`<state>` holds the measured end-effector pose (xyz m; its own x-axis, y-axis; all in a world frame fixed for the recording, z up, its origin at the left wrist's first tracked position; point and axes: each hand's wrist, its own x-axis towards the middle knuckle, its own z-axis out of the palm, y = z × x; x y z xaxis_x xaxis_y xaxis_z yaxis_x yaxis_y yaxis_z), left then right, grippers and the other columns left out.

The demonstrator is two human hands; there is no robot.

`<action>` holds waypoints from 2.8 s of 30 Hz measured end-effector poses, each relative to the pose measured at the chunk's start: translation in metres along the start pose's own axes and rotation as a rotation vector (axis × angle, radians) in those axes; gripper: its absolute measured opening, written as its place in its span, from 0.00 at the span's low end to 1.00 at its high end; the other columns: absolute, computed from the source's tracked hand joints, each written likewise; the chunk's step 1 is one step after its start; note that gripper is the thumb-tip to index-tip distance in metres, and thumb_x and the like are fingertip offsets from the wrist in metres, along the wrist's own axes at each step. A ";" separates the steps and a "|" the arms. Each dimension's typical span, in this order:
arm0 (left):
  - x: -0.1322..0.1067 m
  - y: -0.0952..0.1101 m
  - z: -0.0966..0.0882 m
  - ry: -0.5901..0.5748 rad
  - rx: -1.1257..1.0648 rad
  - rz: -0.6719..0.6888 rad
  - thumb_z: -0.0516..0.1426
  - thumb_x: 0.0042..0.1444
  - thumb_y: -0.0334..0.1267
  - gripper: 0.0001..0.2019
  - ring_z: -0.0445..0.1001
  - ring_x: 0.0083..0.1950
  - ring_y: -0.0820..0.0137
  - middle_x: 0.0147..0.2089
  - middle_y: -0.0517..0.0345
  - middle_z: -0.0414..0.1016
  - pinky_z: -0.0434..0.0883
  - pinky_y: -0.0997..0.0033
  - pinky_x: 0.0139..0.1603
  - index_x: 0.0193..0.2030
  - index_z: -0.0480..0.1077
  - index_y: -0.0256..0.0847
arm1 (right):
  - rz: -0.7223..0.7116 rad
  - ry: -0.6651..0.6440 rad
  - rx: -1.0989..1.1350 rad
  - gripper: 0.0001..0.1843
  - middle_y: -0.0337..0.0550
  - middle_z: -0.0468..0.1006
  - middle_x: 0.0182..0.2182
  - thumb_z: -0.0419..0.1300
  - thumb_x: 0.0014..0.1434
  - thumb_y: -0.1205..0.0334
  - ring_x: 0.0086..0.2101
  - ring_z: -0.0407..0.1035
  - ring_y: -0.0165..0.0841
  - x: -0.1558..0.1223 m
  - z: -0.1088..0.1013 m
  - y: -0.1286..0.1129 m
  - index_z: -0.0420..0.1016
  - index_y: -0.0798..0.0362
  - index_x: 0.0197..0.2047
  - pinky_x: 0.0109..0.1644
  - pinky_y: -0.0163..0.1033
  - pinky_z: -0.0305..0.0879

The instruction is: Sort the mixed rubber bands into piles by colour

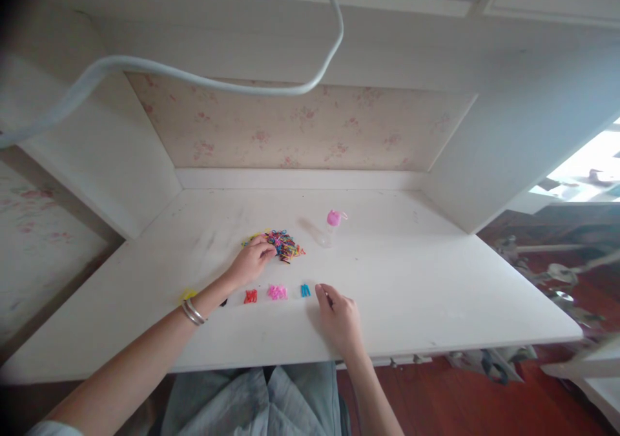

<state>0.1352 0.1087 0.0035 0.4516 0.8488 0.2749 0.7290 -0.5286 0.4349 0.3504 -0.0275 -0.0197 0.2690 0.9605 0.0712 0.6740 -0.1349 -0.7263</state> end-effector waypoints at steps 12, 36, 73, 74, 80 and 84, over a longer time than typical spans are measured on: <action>-0.038 0.071 0.000 -0.085 -0.014 0.216 0.48 0.62 0.38 0.11 0.69 0.36 0.76 0.40 0.59 0.68 0.66 0.76 0.36 0.39 0.72 0.44 | -0.001 0.017 -0.005 0.25 0.39 0.75 0.21 0.45 0.62 0.43 0.24 0.67 0.31 0.001 0.002 0.004 0.77 0.50 0.39 0.28 0.30 0.56; -0.072 0.031 -0.043 0.210 -0.185 -0.096 0.49 0.61 0.41 0.11 0.70 0.36 0.74 0.36 0.58 0.71 0.67 0.76 0.38 0.40 0.71 0.42 | -0.079 -0.040 0.046 0.20 0.32 0.63 0.15 0.51 0.59 0.45 0.18 0.57 0.26 -0.004 0.001 0.006 0.75 0.52 0.34 0.24 0.30 0.51; -0.174 -0.057 -0.051 0.380 -0.132 -0.388 0.52 0.58 0.44 0.11 0.69 0.31 0.73 0.34 0.57 0.72 0.66 0.75 0.34 0.39 0.71 0.40 | -0.077 -0.020 -0.228 0.21 0.35 0.69 0.16 0.50 0.58 0.45 0.20 0.63 0.27 -0.005 0.008 0.001 0.79 0.50 0.35 0.28 0.30 0.56; -0.174 -0.057 -0.051 0.384 -0.146 -0.399 0.52 0.58 0.44 0.11 0.69 0.31 0.73 0.34 0.57 0.73 0.66 0.75 0.34 0.39 0.71 0.40 | -0.066 -0.010 -0.209 0.22 0.35 0.69 0.16 0.50 0.58 0.44 0.19 0.62 0.27 -0.005 0.008 0.001 0.79 0.50 0.35 0.27 0.30 0.56; -0.177 -0.056 -0.057 0.559 -0.343 -0.698 0.52 0.56 0.49 0.13 0.67 0.27 0.74 0.28 0.62 0.70 0.65 0.76 0.28 0.36 0.68 0.41 | -0.062 -0.019 -0.216 0.22 0.35 0.71 0.17 0.50 0.58 0.44 0.20 0.64 0.27 0.010 0.007 -0.023 0.78 0.49 0.35 0.27 0.30 0.56; -0.179 -0.055 -0.062 0.692 -0.511 -0.827 0.50 0.57 0.49 0.15 0.56 0.20 0.77 0.18 0.68 0.55 0.57 0.77 0.20 0.26 0.61 0.41 | -0.070 -0.108 -0.420 0.19 0.38 0.76 0.23 0.48 0.60 0.48 0.25 0.69 0.30 0.038 0.013 -0.058 0.79 0.45 0.38 0.28 0.32 0.56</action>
<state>-0.0178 -0.0144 -0.0164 -0.5466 0.8329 0.0865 0.3085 0.1042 0.9455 0.3126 0.0204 0.0159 0.1540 0.9878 0.0220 0.9155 -0.1343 -0.3794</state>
